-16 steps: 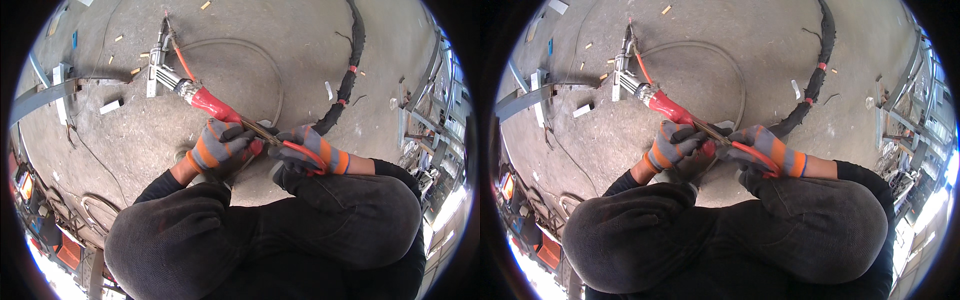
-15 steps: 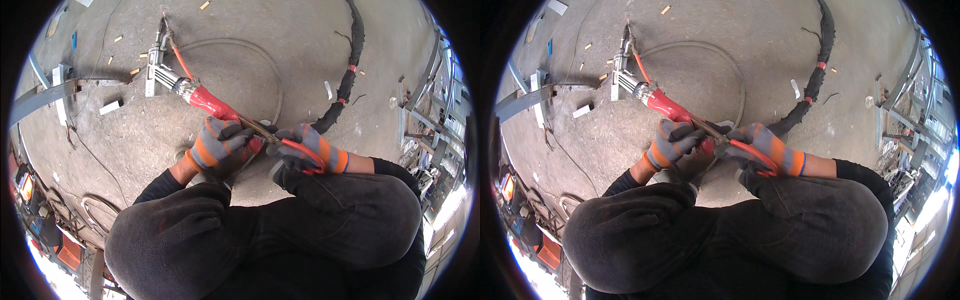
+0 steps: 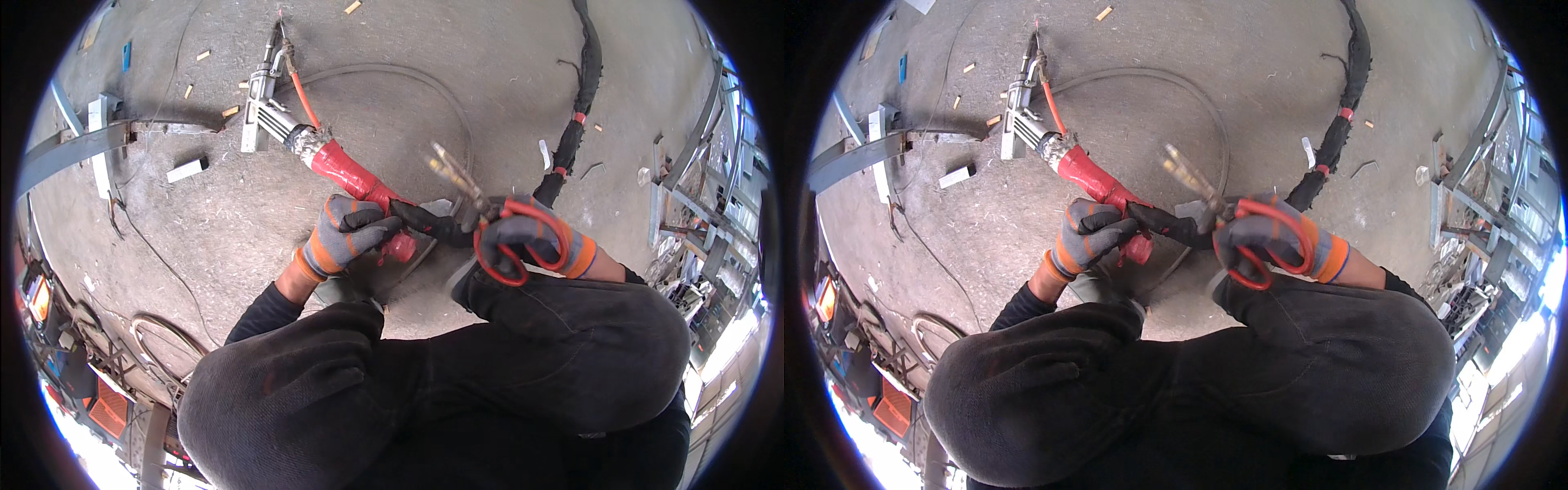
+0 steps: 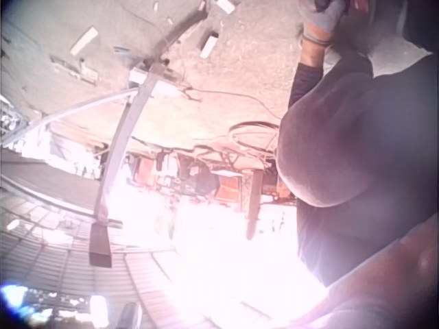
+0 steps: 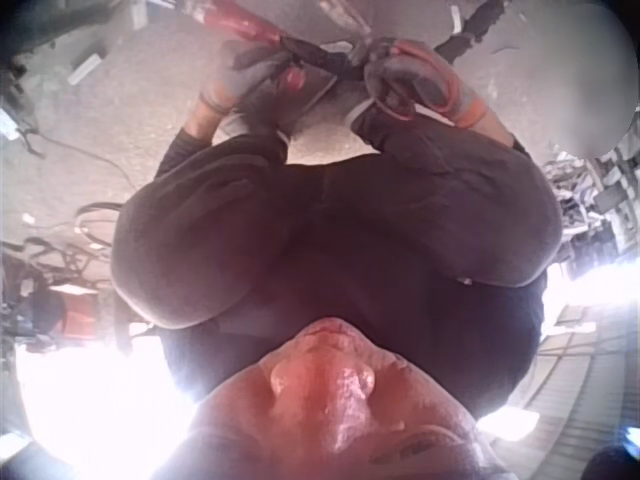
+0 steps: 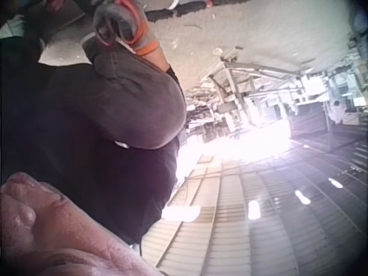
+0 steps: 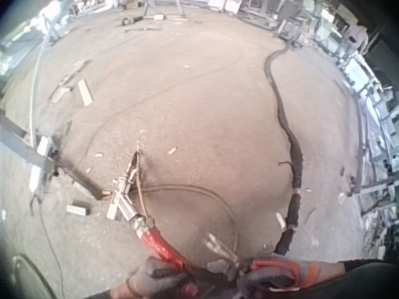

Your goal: The person uses scissors to cut and remove the red and black insulation from a thick cable in a workshop. They hold the cable with one hand and cut the insulation with the other, then peel away the cut sections.

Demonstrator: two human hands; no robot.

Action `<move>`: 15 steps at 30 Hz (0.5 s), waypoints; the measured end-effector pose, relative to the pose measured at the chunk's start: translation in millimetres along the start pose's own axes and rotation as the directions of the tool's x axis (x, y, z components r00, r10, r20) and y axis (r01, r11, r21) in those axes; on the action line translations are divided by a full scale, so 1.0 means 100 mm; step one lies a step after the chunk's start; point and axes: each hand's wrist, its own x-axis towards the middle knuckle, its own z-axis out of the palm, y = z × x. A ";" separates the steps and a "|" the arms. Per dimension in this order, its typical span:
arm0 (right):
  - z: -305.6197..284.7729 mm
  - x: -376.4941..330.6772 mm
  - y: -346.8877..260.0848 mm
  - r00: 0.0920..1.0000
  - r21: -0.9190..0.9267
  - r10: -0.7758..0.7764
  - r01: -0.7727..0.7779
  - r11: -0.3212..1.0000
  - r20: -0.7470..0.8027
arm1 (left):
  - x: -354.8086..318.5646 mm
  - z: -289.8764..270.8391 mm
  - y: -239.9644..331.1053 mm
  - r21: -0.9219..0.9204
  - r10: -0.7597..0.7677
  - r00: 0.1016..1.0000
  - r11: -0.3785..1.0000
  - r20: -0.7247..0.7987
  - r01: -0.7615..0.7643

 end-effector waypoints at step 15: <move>0.01 0.10 0.00 0.905 -0.533 -0.234 0.401 0.745 0.354 | 0.16 -0.01 0.08 0.127 0.017 1.000 0.992 -0.006 -0.017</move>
